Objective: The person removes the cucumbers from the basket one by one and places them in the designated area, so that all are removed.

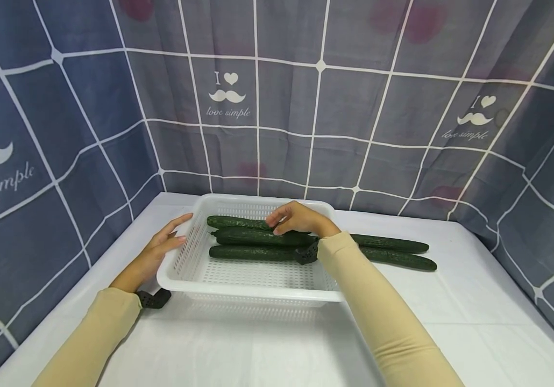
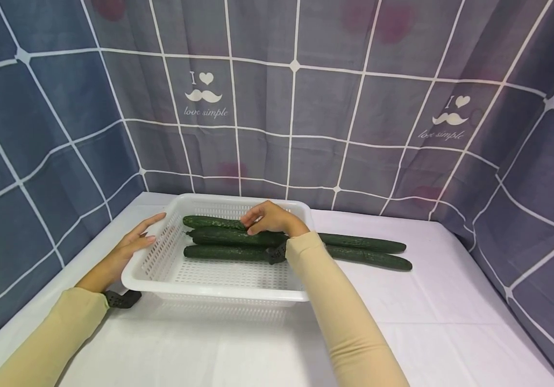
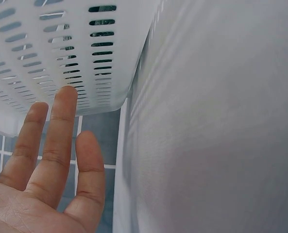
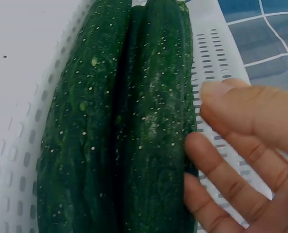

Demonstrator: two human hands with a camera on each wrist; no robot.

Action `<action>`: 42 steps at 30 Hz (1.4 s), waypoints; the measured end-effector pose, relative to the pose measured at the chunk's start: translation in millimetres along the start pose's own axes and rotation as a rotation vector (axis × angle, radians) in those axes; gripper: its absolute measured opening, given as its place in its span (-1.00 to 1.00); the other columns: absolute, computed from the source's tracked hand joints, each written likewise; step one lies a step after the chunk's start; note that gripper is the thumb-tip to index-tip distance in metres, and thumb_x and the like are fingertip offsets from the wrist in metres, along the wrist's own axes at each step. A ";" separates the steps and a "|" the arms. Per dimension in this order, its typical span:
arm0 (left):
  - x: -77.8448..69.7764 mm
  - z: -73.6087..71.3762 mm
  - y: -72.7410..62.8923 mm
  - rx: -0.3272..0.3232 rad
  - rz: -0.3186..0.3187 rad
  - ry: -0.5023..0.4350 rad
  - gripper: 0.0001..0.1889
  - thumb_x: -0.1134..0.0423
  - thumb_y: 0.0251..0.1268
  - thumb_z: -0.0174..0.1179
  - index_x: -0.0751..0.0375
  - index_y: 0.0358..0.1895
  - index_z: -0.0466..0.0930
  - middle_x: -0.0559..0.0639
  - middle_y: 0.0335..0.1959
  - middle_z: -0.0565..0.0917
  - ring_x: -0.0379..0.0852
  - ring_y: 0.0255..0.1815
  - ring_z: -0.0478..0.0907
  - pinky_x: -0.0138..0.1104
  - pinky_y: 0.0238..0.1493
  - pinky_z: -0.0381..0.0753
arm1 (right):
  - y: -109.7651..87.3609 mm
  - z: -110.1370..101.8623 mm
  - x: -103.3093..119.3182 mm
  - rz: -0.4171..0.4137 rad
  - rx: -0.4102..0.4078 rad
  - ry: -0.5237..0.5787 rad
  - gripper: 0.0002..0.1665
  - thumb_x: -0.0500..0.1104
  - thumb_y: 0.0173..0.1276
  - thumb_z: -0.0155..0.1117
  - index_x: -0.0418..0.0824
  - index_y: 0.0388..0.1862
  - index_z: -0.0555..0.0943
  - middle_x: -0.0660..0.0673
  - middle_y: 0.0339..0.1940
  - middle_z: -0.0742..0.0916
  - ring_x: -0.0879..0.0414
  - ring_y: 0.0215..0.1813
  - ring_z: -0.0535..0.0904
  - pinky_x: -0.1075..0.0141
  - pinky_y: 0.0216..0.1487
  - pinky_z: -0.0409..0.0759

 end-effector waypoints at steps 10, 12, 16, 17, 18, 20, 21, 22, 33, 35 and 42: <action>-1.2 0.0 -1.1 -0.033 -0.032 0.030 -0.39 0.32 0.71 -0.06 -0.39 0.63 0.29 -0.11 0.30 0.54 -0.14 0.14 0.68 -0.18 -0.05 0.79 | 0.4 4.6 -6.6 0.045 0.004 -0.108 -0.56 -0.54 0.32 0.47 -0.54 0.18 0.68 -0.36 0.15 0.78 -0.17 0.19 0.71 0.16 0.23 0.69; -1.8 -0.2 -1.2 -0.037 -0.035 0.037 -0.39 0.32 0.71 -0.06 -0.39 0.64 0.28 -0.11 0.30 0.53 -0.15 0.14 0.68 -0.18 -0.05 0.79 | 0.8 5.4 -6.3 0.060 0.003 -0.126 -0.55 -0.53 0.30 0.50 -0.52 0.18 0.70 -0.35 0.16 0.78 -0.16 0.20 0.71 0.16 0.26 0.68; -2.8 -0.4 -1.5 -0.041 -0.038 0.047 -0.39 0.31 0.71 -0.05 -0.38 0.64 0.27 -0.12 0.31 0.52 -0.17 0.15 0.67 -0.19 -0.04 0.78 | 1.6 6.9 -5.0 0.079 -0.009 -0.169 -0.54 -0.51 0.27 0.54 -0.48 0.16 0.73 -0.32 0.16 0.79 -0.15 0.21 0.70 0.15 0.27 0.67; -2.9 -0.6 -1.6 -0.041 -0.039 0.048 -0.39 0.30 0.71 -0.05 -0.38 0.64 0.27 -0.12 0.31 0.52 -0.17 0.15 0.67 -0.19 -0.04 0.78 | 1.8 7.2 -4.3 0.083 -0.014 -0.184 -0.55 -0.50 0.26 0.56 -0.46 0.15 0.74 -0.31 0.15 0.79 -0.14 0.20 0.71 0.15 0.27 0.67; -2.9 -0.7 -1.7 -0.042 -0.040 0.047 -0.39 0.30 0.72 -0.06 -0.39 0.64 0.27 -0.12 0.31 0.52 -0.17 0.16 0.67 -0.20 -0.04 0.77 | 1.8 7.6 -3.7 0.086 -0.020 -0.205 -0.55 -0.49 0.26 0.57 -0.44 0.15 0.75 -0.29 0.14 0.80 -0.13 0.19 0.71 0.16 0.26 0.67; -2.9 -1.0 -1.8 -0.043 -0.042 0.044 -0.39 0.31 0.71 -0.06 -0.40 0.63 0.28 -0.12 0.31 0.52 -0.17 0.16 0.66 -0.20 -0.03 0.77 | 1.7 8.5 -2.0 0.090 -0.029 -0.256 -0.55 -0.46 0.25 0.61 -0.40 0.13 0.77 -0.25 0.11 0.81 -0.09 0.17 0.72 0.18 0.25 0.67; -2.9 -1.1 -1.8 -0.044 -0.042 0.042 -0.39 0.31 0.71 -0.06 -0.40 0.63 0.29 -0.12 0.31 0.52 -0.16 0.16 0.66 -0.20 -0.03 0.77 | 1.6 9.0 -1.0 0.091 -0.032 -0.288 -0.55 -0.43 0.24 0.63 -0.37 0.13 0.78 -0.23 0.10 0.82 -0.08 0.16 0.72 0.19 0.24 0.67; -2.8 -1.3 -1.9 -0.044 -0.045 0.041 -0.39 0.31 0.71 -0.06 -0.41 0.63 0.29 -0.13 0.31 0.53 -0.17 0.16 0.66 -0.21 -0.02 0.77 | 1.3 9.7 0.1 0.090 -0.033 -0.320 -0.54 -0.41 0.23 0.65 -0.35 0.13 0.79 -0.21 0.10 0.82 -0.06 0.15 0.72 0.20 0.23 0.67; -2.1 -0.3 1.1 -0.016 -0.001 -0.014 -0.39 0.36 0.70 -0.07 -0.41 0.59 0.37 -0.16 0.29 0.58 -0.16 0.14 0.68 -0.22 -0.04 0.77 | 1.8 15.9 7.9 0.041 -0.027 -0.623 -0.59 -0.27 0.16 0.76 -0.29 -0.01 0.82 -0.15 -0.02 0.83 0.00 0.04 0.71 0.21 0.15 0.68; -1.7 -0.1 1.7 -0.009 0.008 -0.022 -0.39 0.37 0.70 -0.07 -0.41 0.58 0.37 -0.17 0.29 0.58 -0.16 0.14 0.68 -0.23 -0.04 0.78 | 1.3 16.4 7.8 0.042 -0.030 -0.628 -0.60 -0.27 0.17 0.76 -0.28 -0.03 0.81 -0.14 -0.05 0.82 0.01 0.02 0.70 0.21 0.14 0.68; -1.1 0.4 0.8 -0.015 0.005 -0.005 -0.38 0.36 0.71 -0.07 -0.43 0.59 0.36 -0.20 0.29 0.58 -0.16 0.13 0.69 -0.23 -0.05 0.78 | -0.1 18.6 6.0 0.028 -0.035 -0.622 -0.64 -0.27 0.25 0.69 -0.28 0.02 0.80 -0.13 -0.04 0.81 0.02 0.03 0.69 0.21 0.15 0.67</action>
Point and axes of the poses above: each hand's wrist, its own y-axis towards the middle knuckle, its own z-axis out of the palm, x = y × z, the point moved 4 cm from there along y, towards the middle knuckle
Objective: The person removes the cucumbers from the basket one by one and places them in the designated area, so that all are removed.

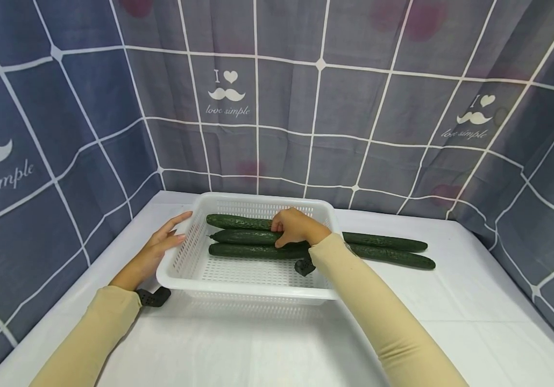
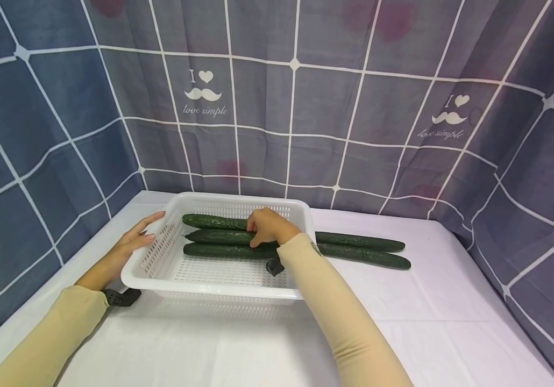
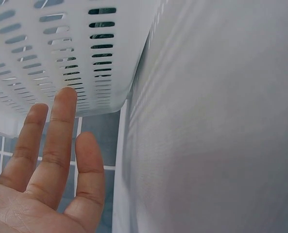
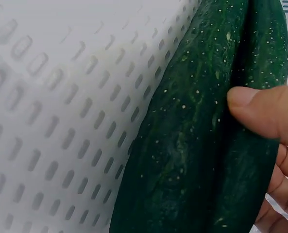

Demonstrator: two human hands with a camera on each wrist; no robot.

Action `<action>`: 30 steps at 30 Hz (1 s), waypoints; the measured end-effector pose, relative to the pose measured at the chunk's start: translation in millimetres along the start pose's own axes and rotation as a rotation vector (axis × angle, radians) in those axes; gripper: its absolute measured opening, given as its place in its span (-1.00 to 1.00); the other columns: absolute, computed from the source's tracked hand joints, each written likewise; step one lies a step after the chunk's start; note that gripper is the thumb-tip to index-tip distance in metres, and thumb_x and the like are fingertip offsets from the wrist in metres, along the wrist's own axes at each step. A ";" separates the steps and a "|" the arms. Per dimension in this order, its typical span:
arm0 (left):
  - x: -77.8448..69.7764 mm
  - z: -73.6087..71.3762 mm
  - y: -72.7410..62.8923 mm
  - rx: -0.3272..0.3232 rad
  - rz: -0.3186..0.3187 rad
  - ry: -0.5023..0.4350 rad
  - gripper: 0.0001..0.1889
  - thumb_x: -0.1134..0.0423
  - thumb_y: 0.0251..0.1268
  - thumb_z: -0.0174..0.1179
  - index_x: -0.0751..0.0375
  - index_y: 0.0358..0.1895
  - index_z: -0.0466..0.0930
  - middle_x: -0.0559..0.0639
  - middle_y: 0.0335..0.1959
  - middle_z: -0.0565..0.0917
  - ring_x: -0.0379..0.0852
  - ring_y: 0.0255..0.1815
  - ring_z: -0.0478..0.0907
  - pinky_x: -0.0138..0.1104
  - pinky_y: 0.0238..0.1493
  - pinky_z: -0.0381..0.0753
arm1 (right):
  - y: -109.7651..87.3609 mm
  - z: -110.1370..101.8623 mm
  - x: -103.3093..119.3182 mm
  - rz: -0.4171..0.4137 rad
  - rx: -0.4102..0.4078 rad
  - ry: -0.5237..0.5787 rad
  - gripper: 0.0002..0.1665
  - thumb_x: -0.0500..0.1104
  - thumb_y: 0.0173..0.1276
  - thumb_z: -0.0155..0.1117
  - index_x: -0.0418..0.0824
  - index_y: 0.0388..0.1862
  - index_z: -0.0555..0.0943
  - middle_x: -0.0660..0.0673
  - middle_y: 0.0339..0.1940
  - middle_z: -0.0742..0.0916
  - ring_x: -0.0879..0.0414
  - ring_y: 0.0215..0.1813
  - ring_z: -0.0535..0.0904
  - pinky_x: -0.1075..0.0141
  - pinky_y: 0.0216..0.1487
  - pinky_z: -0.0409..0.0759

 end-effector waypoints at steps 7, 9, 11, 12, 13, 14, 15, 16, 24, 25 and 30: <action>-0.5 0.0 1.2 0.008 0.003 -0.010 -0.39 0.36 0.71 -0.07 -0.42 0.59 0.36 -0.18 0.30 0.58 -0.15 0.14 0.69 -0.22 -0.04 0.78 | -2.0 -2.8 -3.8 -0.022 -0.029 0.064 -0.65 -0.25 0.34 0.60 -0.28 0.08 0.78 -0.15 0.00 0.78 0.00 0.05 0.65 0.14 0.18 0.64; -0.1 0.1 1.8 0.011 0.004 -0.014 -0.39 0.36 0.71 -0.07 -0.42 0.59 0.36 -0.19 0.30 0.58 -0.15 0.14 0.69 -0.22 -0.04 0.78 | -3.2 -4.1 -4.7 -0.027 -0.043 0.078 -0.64 -0.23 0.34 0.60 -0.27 0.08 0.78 -0.14 -0.01 0.77 0.01 0.04 0.65 0.13 0.17 0.64; 0.6 0.2 2.1 0.015 0.004 -0.019 -0.39 0.36 0.71 -0.08 -0.42 0.59 0.36 -0.19 0.30 0.58 -0.15 0.13 0.69 -0.22 -0.04 0.78 | -4.3 -5.5 -4.8 -0.031 -0.060 0.086 -0.64 -0.21 0.33 0.60 -0.25 0.08 0.78 -0.14 -0.01 0.78 0.01 0.04 0.65 0.12 0.16 0.64; 0.9 0.1 2.1 0.016 0.004 -0.019 -0.39 0.36 0.71 -0.08 -0.42 0.59 0.36 -0.18 0.30 0.58 -0.15 0.13 0.69 -0.21 -0.04 0.78 | -4.7 -6.4 -4.7 -0.032 -0.073 0.081 -0.65 -0.20 0.32 0.60 -0.24 0.07 0.79 -0.14 -0.01 0.78 0.00 0.05 0.66 0.12 0.17 0.64; 1.2 0.1 2.0 0.016 0.004 -0.020 -0.39 0.36 0.71 -0.08 -0.42 0.59 0.36 -0.18 0.30 0.58 -0.14 0.14 0.69 -0.21 -0.04 0.78 | -5.1 -7.2 -4.6 -0.030 -0.085 0.076 -0.65 -0.18 0.32 0.60 -0.23 0.06 0.80 -0.13 -0.01 0.79 0.00 0.06 0.67 0.12 0.17 0.65; 1.5 0.1 1.8 0.015 0.003 -0.018 -0.39 0.36 0.71 -0.08 -0.42 0.59 0.36 -0.18 0.30 0.58 -0.14 0.14 0.69 -0.21 -0.04 0.78 | -5.4 -8.3 -4.5 -0.025 -0.099 0.071 -0.65 -0.17 0.32 0.61 -0.21 0.06 0.80 -0.12 0.00 0.80 -0.01 0.08 0.68 0.11 0.18 0.65; 1.8 -0.1 1.5 0.012 0.001 -0.014 -0.39 0.36 0.71 -0.08 -0.42 0.59 0.36 -0.17 0.30 0.57 -0.14 0.14 0.69 -0.21 -0.04 0.78 | -5.6 -9.2 -4.2 -0.020 -0.112 0.064 -0.65 -0.16 0.31 0.61 -0.19 0.06 0.81 -0.12 0.01 0.81 -0.01 0.10 0.69 0.10 0.19 0.65; 2.0 -0.2 1.2 0.009 -0.003 -0.008 -0.39 0.36 0.71 -0.08 -0.42 0.60 0.35 -0.17 0.31 0.57 -0.14 0.14 0.69 -0.21 -0.04 0.78 | -5.7 -10.2 -3.9 -0.016 -0.126 0.059 -0.65 -0.15 0.31 0.61 -0.18 0.05 0.82 -0.11 0.02 0.82 -0.02 0.11 0.69 0.10 0.20 0.64; 1.1 0.2 -0.7 -0.015 -0.018 0.024 -0.39 0.33 0.71 -0.06 -0.44 0.61 0.33 -0.17 0.32 0.53 -0.16 0.16 0.67 -0.21 -0.03 0.77 | -8.5 -17.7 1.4 -0.021 -0.206 0.064 -0.68 -0.14 0.30 0.64 -0.12 0.02 0.85 -0.08 0.03 0.84 -0.03 0.13 0.72 0.05 0.23 0.65; 1.0 0.3 -0.7 -0.014 -0.016 0.021 -0.39 0.33 0.71 -0.06 -0.44 0.60 0.34 -0.17 0.32 0.53 -0.16 0.16 0.67 -0.22 -0.03 0.77 | -8.9 -18.6 2.1 -0.029 -0.214 0.062 -0.68 -0.14 0.29 0.64 -0.12 0.02 0.85 -0.08 0.02 0.84 -0.02 0.12 0.73 0.05 0.22 0.65; 0.3 0.7 -0.2 -0.008 -0.010 0.003 -0.39 0.35 0.71 -0.07 -0.43 0.59 0.35 -0.16 0.31 0.55 -0.16 0.16 0.67 -0.22 -0.02 0.77 | -11.7 -22.1 1.9 -0.054 -0.256 0.081 -0.69 -0.15 0.28 0.66 -0.14 0.00 0.87 -0.07 -0.02 0.86 -0.01 0.07 0.76 0.05 0.19 0.67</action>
Point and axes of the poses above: each hand's wrist, its own y-axis towards the middle knuckle, its own z-axis out of the palm, x = y × z, the point moved 4 cm from there along y, towards the middle knuckle
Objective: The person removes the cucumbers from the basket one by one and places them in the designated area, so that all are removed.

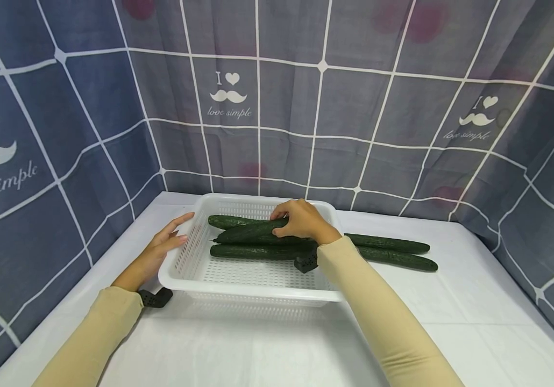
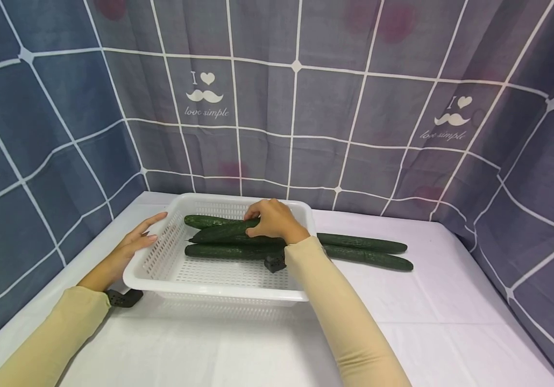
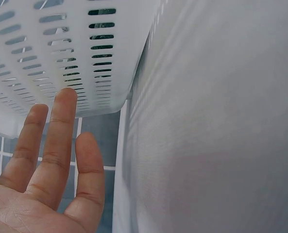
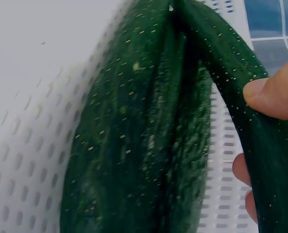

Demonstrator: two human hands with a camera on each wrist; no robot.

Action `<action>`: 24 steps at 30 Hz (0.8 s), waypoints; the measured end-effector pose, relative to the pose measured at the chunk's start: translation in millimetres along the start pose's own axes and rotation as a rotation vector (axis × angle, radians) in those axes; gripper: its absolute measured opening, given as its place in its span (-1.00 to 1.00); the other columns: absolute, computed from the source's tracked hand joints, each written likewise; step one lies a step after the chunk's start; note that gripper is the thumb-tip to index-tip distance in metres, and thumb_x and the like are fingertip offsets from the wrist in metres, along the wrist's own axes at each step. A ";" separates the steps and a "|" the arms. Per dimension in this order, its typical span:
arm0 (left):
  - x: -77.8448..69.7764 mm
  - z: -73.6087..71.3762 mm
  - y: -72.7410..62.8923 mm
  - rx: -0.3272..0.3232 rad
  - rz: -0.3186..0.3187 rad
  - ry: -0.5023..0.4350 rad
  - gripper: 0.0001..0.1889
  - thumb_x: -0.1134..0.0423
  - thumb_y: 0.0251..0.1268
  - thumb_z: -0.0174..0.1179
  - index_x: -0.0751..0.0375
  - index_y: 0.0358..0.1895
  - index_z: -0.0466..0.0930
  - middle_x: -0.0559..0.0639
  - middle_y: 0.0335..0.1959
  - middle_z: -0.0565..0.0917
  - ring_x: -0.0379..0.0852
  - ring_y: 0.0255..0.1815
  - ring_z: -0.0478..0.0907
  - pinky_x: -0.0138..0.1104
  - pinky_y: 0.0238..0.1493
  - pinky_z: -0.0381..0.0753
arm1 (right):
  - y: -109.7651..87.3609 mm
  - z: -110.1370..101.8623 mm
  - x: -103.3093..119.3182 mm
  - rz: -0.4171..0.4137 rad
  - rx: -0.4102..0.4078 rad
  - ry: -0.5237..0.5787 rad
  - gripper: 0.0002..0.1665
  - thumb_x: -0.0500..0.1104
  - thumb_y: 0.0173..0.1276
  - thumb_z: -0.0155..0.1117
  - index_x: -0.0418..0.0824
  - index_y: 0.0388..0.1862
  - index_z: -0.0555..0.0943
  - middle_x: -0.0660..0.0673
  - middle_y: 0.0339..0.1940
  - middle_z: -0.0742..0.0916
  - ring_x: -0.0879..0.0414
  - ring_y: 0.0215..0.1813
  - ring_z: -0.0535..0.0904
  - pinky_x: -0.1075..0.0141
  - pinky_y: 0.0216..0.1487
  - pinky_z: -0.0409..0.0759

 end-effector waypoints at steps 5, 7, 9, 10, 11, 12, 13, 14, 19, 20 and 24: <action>-0.8 0.1 -0.8 -0.006 -0.012 0.013 -0.40 0.32 0.71 -0.07 -0.43 0.60 0.34 -0.13 0.31 0.53 -0.16 0.16 0.66 -0.20 -0.02 0.77 | -3.4 -5.6 2.0 -0.005 -0.037 0.043 -0.68 -0.16 0.27 0.66 -0.17 -0.01 0.87 -0.08 -0.03 0.87 -0.01 0.06 0.78 0.03 0.18 0.70; -1.0 0.2 -1.1 -0.011 -0.019 0.020 -0.40 0.31 0.71 -0.06 -0.42 0.60 0.33 -0.12 0.32 0.52 -0.15 0.17 0.66 -0.19 -0.02 0.77 | -5.0 -8.2 3.6 0.004 -0.046 0.049 -0.67 -0.16 0.26 0.67 -0.18 0.00 0.87 -0.08 -0.04 0.88 -0.02 0.07 0.78 0.02 0.19 0.70; -0.8 0.2 -1.3 -0.016 -0.026 0.028 -0.40 0.30 0.71 -0.06 -0.42 0.61 0.32 -0.11 0.33 0.51 -0.15 0.17 0.66 -0.19 -0.02 0.78 | -6.9 -11.1 5.6 0.019 -0.052 0.052 -0.67 -0.16 0.25 0.67 -0.18 0.00 0.87 -0.06 -0.05 0.88 -0.03 0.08 0.79 0.01 0.21 0.69; -0.9 0.3 -1.3 -0.018 -0.029 0.031 -0.40 0.30 0.71 -0.06 -0.42 0.61 0.31 -0.10 0.33 0.50 -0.15 0.17 0.66 -0.19 -0.02 0.78 | -8.2 -12.8 7.0 0.025 -0.056 0.051 -0.66 -0.15 0.25 0.68 -0.18 -0.01 0.88 -0.06 -0.06 0.88 -0.03 0.08 0.79 0.01 0.20 0.70; -1.1 0.5 -1.3 -0.020 -0.030 0.030 -0.40 0.30 0.71 -0.06 -0.41 0.61 0.31 -0.09 0.33 0.50 -0.14 0.17 0.66 -0.18 -0.02 0.78 | -9.5 -14.5 8.7 0.030 -0.060 0.050 -0.66 -0.15 0.24 0.68 -0.17 -0.01 0.88 -0.05 -0.07 0.88 -0.03 0.08 0.79 0.02 0.20 0.70; -1.2 0.6 -1.3 -0.021 -0.031 0.029 -0.40 0.31 0.71 -0.06 -0.40 0.62 0.31 -0.07 0.33 0.50 -0.14 0.17 0.66 -0.18 -0.02 0.78 | -10.9 -16.3 10.7 0.033 -0.064 0.046 -0.66 -0.14 0.23 0.69 -0.17 -0.01 0.88 -0.04 -0.08 0.88 -0.03 0.08 0.79 0.02 0.20 0.70; -1.3 0.8 -1.3 -0.023 -0.034 0.032 -0.40 0.30 0.71 -0.05 -0.41 0.62 0.31 -0.07 0.33 0.49 -0.14 0.17 0.66 -0.18 -0.02 0.78 | -12.4 -18.1 12.8 0.032 -0.068 0.043 -0.66 -0.14 0.23 0.69 -0.16 -0.01 0.88 -0.03 -0.08 0.89 -0.03 0.08 0.80 0.02 0.19 0.70; -1.4 0.9 -1.3 -0.024 -0.036 0.035 -0.40 0.30 0.71 -0.05 -0.41 0.62 0.30 -0.06 0.34 0.49 -0.14 0.16 0.66 -0.18 -0.02 0.78 | -13.7 -19.8 14.6 0.028 -0.073 0.035 -0.66 -0.13 0.22 0.69 -0.16 -0.02 0.88 -0.02 -0.09 0.89 -0.02 0.07 0.80 0.02 0.18 0.70; -1.8 1.4 -1.5 -0.032 -0.042 0.050 -0.40 0.28 0.71 -0.05 -0.37 0.64 0.27 0.01 0.35 0.48 -0.15 0.17 0.66 -0.17 -0.02 0.78 | -21.4 -27.2 24.1 0.006 -0.103 0.010 -0.66 -0.09 0.23 0.68 -0.14 -0.02 0.88 -0.03 -0.09 0.89 -0.02 0.06 0.80 0.03 0.15 0.71; -1.8 1.4 -1.6 -0.034 -0.044 0.054 -0.40 0.28 0.71 -0.05 -0.37 0.65 0.27 0.03 0.35 0.48 -0.15 0.17 0.66 -0.17 -0.02 0.78 | -22.7 -28.1 25.3 0.005 -0.109 0.007 -0.65 -0.09 0.23 0.68 -0.14 -0.02 0.88 -0.03 -0.08 0.89 -0.02 0.06 0.80 0.03 0.14 0.71; -1.8 0.5 -2.1 -0.037 -0.046 0.058 -0.40 0.28 0.71 -0.05 -0.38 0.64 0.28 0.11 0.37 0.45 -0.15 0.16 0.66 -0.17 -0.02 0.78 | -27.1 -31.5 27.9 0.004 -0.136 0.010 -0.66 -0.08 0.23 0.68 -0.13 -0.03 0.88 -0.04 -0.09 0.88 -0.01 0.04 0.80 0.04 0.11 0.71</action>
Point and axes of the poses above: each hand's wrist, its own y-axis towards the middle knuckle, its own z-axis out of the palm, x = y × z, the point moved 4 cm from there along y, towards the middle knuckle
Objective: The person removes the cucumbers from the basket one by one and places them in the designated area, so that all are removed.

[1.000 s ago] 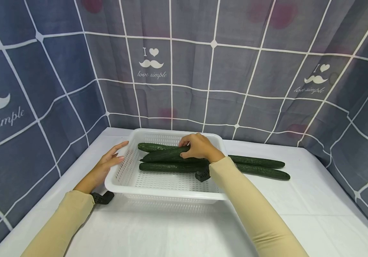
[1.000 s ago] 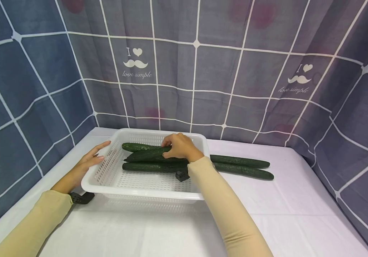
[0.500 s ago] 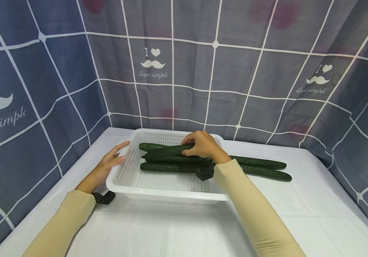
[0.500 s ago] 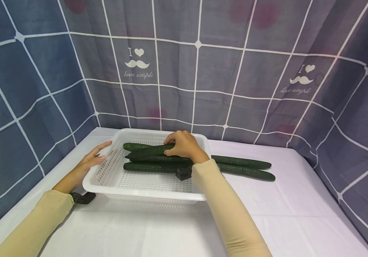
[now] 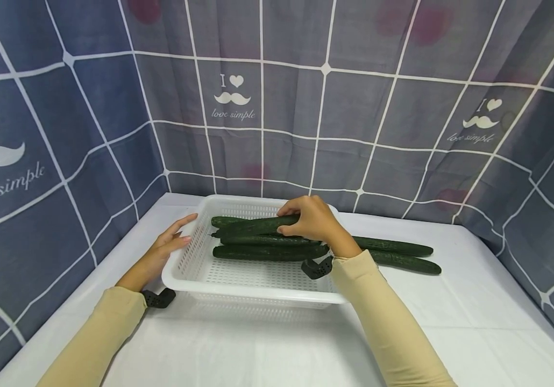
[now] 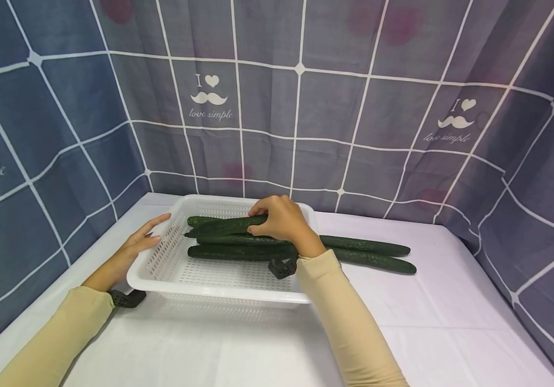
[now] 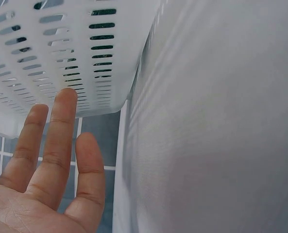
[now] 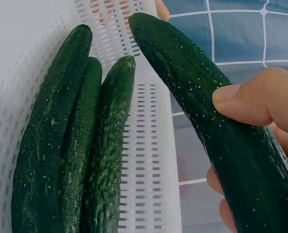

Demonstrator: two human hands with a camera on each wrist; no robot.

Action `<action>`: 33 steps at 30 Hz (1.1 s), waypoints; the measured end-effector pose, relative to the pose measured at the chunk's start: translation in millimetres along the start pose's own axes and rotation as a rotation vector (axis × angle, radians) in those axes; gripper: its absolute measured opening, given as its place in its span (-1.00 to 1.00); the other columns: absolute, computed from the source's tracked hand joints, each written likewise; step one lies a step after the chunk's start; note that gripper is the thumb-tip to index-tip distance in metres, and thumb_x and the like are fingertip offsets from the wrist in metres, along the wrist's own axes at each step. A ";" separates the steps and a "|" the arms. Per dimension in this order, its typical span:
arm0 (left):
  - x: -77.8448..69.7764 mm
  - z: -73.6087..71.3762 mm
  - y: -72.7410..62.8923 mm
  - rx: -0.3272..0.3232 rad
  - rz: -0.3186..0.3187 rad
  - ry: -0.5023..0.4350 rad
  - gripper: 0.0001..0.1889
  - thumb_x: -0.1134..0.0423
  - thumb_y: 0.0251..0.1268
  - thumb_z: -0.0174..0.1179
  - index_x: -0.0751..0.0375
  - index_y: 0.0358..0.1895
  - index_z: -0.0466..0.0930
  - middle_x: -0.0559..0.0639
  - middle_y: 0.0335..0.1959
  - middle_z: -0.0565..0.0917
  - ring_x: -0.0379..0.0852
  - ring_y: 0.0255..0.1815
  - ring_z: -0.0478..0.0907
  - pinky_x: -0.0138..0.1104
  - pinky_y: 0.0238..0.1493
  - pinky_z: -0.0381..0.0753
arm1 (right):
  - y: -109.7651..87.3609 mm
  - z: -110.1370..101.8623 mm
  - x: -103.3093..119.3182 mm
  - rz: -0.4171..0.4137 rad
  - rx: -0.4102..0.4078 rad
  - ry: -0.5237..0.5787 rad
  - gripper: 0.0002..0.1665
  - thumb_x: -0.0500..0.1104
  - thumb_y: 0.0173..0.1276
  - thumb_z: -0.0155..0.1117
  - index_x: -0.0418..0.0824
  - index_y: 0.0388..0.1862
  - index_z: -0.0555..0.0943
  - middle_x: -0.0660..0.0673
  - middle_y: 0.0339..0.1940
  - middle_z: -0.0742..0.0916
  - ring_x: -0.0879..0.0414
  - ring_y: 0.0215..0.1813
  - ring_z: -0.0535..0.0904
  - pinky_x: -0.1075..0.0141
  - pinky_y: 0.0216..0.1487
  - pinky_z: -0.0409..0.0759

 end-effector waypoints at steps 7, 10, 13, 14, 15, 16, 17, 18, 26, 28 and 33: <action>1.1 -0.1 0.2 -0.001 -0.003 0.000 -0.40 0.27 0.71 -0.05 -0.36 0.66 0.26 0.10 0.38 0.45 -0.15 0.15 0.66 -0.17 -0.02 0.78 | -6.8 -9.5 -0.4 -0.006 -0.037 0.050 -0.67 -0.14 0.21 0.70 -0.17 -0.05 0.88 -0.08 -0.11 0.88 -0.05 0.02 0.79 0.01 0.13 0.70; 1.7 -0.2 0.7 0.001 -0.001 -0.004 -0.40 0.27 0.71 -0.05 -0.35 0.66 0.25 0.04 0.35 0.47 -0.15 0.15 0.67 -0.17 -0.02 0.78 | -9.4 -13.4 -1.8 -0.013 -0.059 0.063 -0.66 -0.16 0.19 0.71 -0.20 -0.06 0.88 -0.10 -0.13 0.88 -0.06 0.00 0.78 0.01 0.13 0.69; 2.1 -0.3 1.0 0.008 0.004 -0.012 -0.40 0.27 0.71 -0.05 -0.35 0.65 0.26 -0.03 0.32 0.50 -0.14 0.14 0.67 -0.17 -0.02 0.78 | -12.5 -17.5 -2.4 -0.015 -0.072 0.083 -0.67 -0.17 0.19 0.70 -0.21 -0.06 0.87 -0.10 -0.14 0.88 -0.06 -0.02 0.77 0.02 0.12 0.69; 2.2 -0.4 1.0 0.010 0.007 -0.014 -0.40 0.28 0.71 -0.05 -0.35 0.65 0.27 -0.05 0.31 0.51 -0.14 0.14 0.67 -0.18 -0.02 0.78 | -13.5 -18.9 -2.6 -0.017 -0.076 0.092 -0.67 -0.18 0.19 0.70 -0.22 -0.06 0.87 -0.10 -0.14 0.88 -0.06 -0.03 0.77 0.02 0.12 0.70; 2.2 -0.4 1.0 0.012 0.009 -0.017 -0.41 0.28 0.71 -0.05 -0.35 0.64 0.27 -0.06 0.30 0.51 -0.14 0.14 0.67 -0.18 -0.02 0.78 | -14.6 -20.7 -2.6 -0.019 -0.080 0.101 -0.67 -0.19 0.19 0.69 -0.23 -0.07 0.87 -0.11 -0.14 0.87 -0.06 -0.03 0.77 0.02 0.11 0.70; 2.2 -0.6 0.9 0.015 0.010 -0.018 -0.41 0.28 0.71 -0.06 -0.37 0.64 0.28 -0.08 0.30 0.52 -0.14 0.14 0.67 -0.18 -0.03 0.78 | -15.7 -22.3 -2.6 -0.022 -0.083 0.109 -0.68 -0.19 0.20 0.68 -0.23 -0.07 0.87 -0.11 -0.15 0.87 -0.06 -0.04 0.77 0.02 0.10 0.70; 2.2 -0.8 0.8 0.014 0.011 -0.021 -0.41 0.28 0.71 -0.06 -0.38 0.63 0.29 -0.09 0.30 0.53 -0.14 0.14 0.67 -0.19 -0.03 0.78 | -16.7 -24.0 -2.7 -0.027 -0.088 0.119 -0.68 -0.20 0.20 0.68 -0.24 -0.07 0.87 -0.11 -0.15 0.87 -0.06 -0.05 0.77 0.02 0.10 0.71; 2.1 -1.0 0.8 0.014 0.013 -0.023 -0.41 0.29 0.71 -0.06 -0.38 0.62 0.30 -0.09 0.30 0.53 -0.14 0.14 0.67 -0.19 -0.03 0.78 | -17.7 -25.8 -3.0 -0.033 -0.096 0.125 -0.69 -0.22 0.20 0.67 -0.25 -0.07 0.86 -0.12 -0.15 0.87 -0.06 -0.05 0.78 0.02 0.09 0.71; 1.5 -2.2 0.3 0.007 0.005 -0.004 -0.40 0.27 0.71 -0.06 -0.36 0.65 0.26 -0.01 0.32 0.48 -0.13 0.15 0.66 -0.19 -0.02 0.77 | -27.8 -39.0 -6.0 -0.064 -0.158 0.140 -0.69 -0.27 0.20 0.68 -0.28 -0.07 0.86 -0.14 -0.16 0.87 -0.04 -0.09 0.79 0.06 0.00 0.72; 1.7 -2.2 0.1 0.009 0.002 0.003 -0.40 0.26 0.71 -0.06 -0.35 0.67 0.24 0.00 0.32 0.47 -0.13 0.15 0.66 -0.18 -0.02 0.77 | -30.8 -41.9 -6.9 -0.064 -0.170 0.141 -0.69 -0.28 0.19 0.68 -0.28 -0.07 0.86 -0.14 -0.16 0.87 -0.04 -0.10 0.79 0.08 -0.01 0.72; 2.5 -1.6 0.6 0.016 0.008 -0.015 -0.40 0.28 0.71 -0.07 -0.38 0.64 0.27 -0.04 0.31 0.50 -0.12 0.15 0.66 -0.18 -0.02 0.77 | -37.6 -47.8 -9.8 -0.067 -0.197 0.157 -0.68 -0.31 0.16 0.69 -0.29 -0.08 0.86 -0.15 -0.17 0.88 -0.04 -0.11 0.80 0.16 -0.01 0.72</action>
Point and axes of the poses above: each hand's wrist, its own y-axis towards the middle knuckle, its own z-axis out of the palm, x = y × z, the point moved 4 cm from there along y, towards the middle knuckle
